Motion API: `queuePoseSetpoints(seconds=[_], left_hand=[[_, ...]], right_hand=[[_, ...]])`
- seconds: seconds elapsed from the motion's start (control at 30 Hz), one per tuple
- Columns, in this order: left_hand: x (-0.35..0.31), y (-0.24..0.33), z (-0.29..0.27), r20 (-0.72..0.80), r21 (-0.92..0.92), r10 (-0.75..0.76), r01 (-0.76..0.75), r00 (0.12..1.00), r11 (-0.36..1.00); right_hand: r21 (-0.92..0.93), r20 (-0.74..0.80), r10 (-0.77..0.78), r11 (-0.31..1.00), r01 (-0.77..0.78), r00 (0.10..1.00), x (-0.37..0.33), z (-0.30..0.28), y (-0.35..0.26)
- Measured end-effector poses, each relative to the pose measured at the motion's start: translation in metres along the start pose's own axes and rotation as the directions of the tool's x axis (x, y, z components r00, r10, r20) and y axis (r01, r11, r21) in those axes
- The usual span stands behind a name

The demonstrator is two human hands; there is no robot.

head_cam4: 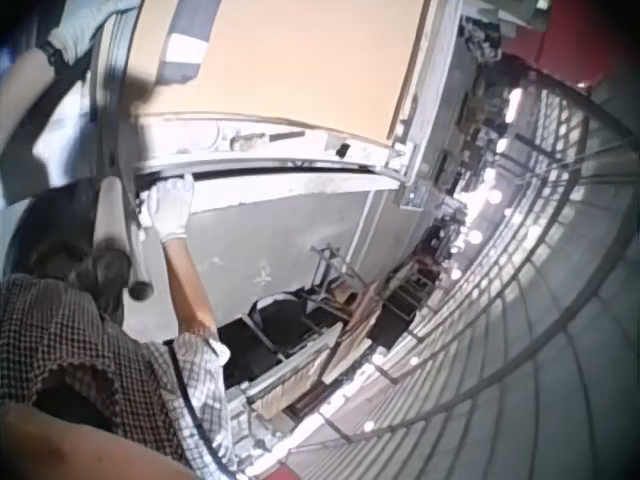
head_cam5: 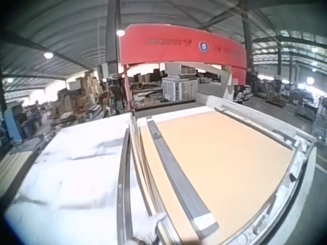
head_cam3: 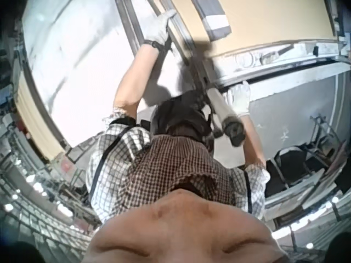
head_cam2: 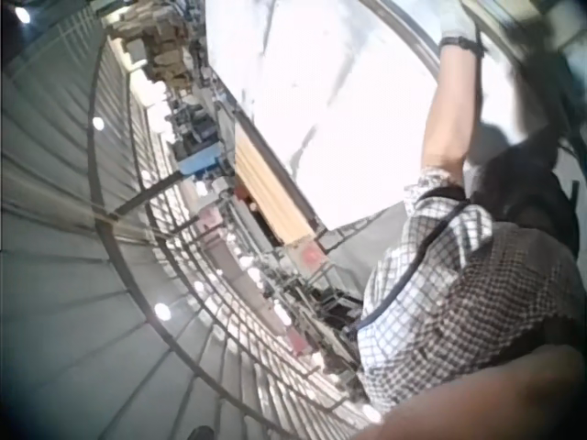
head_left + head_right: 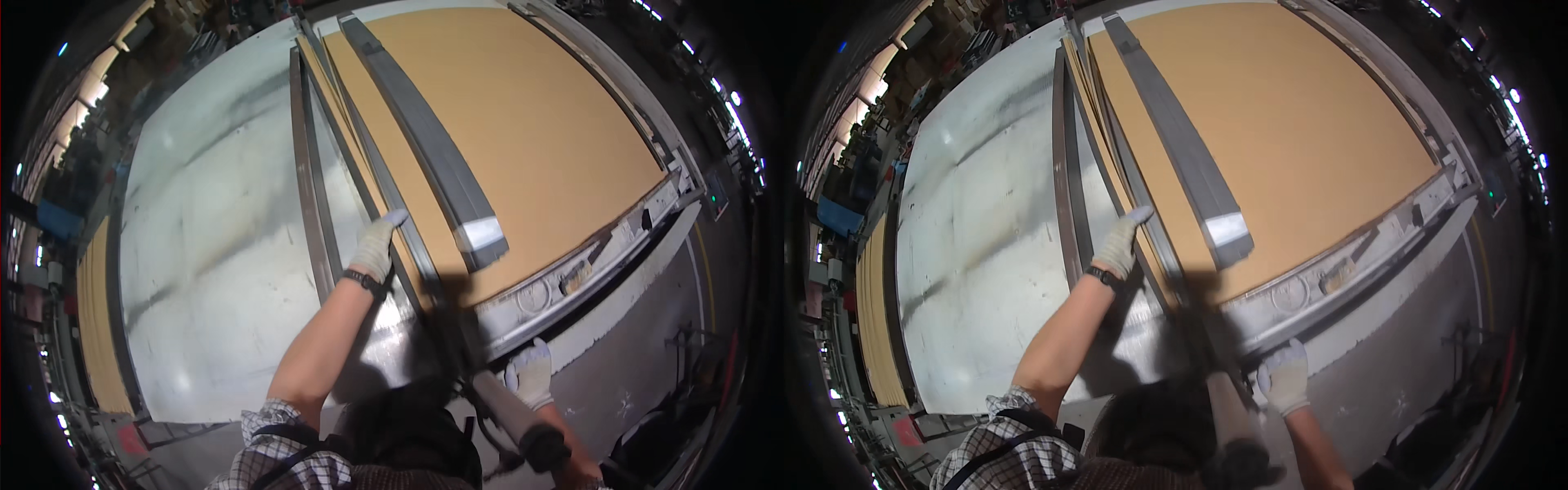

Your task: Operate an industrial saw to cut and process cardboard or wood materials.

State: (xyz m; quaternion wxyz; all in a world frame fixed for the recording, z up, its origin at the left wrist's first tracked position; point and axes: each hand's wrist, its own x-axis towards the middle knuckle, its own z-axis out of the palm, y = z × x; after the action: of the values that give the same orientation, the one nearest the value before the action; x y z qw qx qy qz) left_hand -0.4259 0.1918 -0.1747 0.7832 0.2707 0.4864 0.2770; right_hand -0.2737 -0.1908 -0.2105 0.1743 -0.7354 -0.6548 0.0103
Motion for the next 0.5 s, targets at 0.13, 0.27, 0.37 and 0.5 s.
queuePoseSetpoints(seconds=[0.13, 0.27, 0.37, 0.5], left_hand=[[-0.116, -0.028, -0.036, 0.328, 0.002, 0.222, -0.236, 0.918, 0.972], [-0.256, -0.139, -0.165, 0.617, -0.663, 0.454, 0.113, 0.643, 0.740], [-0.386, -0.096, -0.227, -0.274, 0.068, 0.510, -0.512, 0.816, 0.856], [-0.538, -0.052, -0.400, -0.420, 0.422, 0.804, -0.694, 0.422, 0.584]], right_hand=[[-0.091, 0.115, -0.050, 0.994, 0.061, 0.992, -0.016, 0.003, -0.009], [-0.260, 0.193, -0.126, 0.950, 0.174, 0.973, 0.007, 0.021, -0.002], [-0.585, -0.052, 0.010, 0.810, -0.038, 0.999, -0.079, 0.095, 0.117], [0.080, -0.249, 0.076, 0.995, -0.058, 0.966, -0.058, 0.014, -0.075]])
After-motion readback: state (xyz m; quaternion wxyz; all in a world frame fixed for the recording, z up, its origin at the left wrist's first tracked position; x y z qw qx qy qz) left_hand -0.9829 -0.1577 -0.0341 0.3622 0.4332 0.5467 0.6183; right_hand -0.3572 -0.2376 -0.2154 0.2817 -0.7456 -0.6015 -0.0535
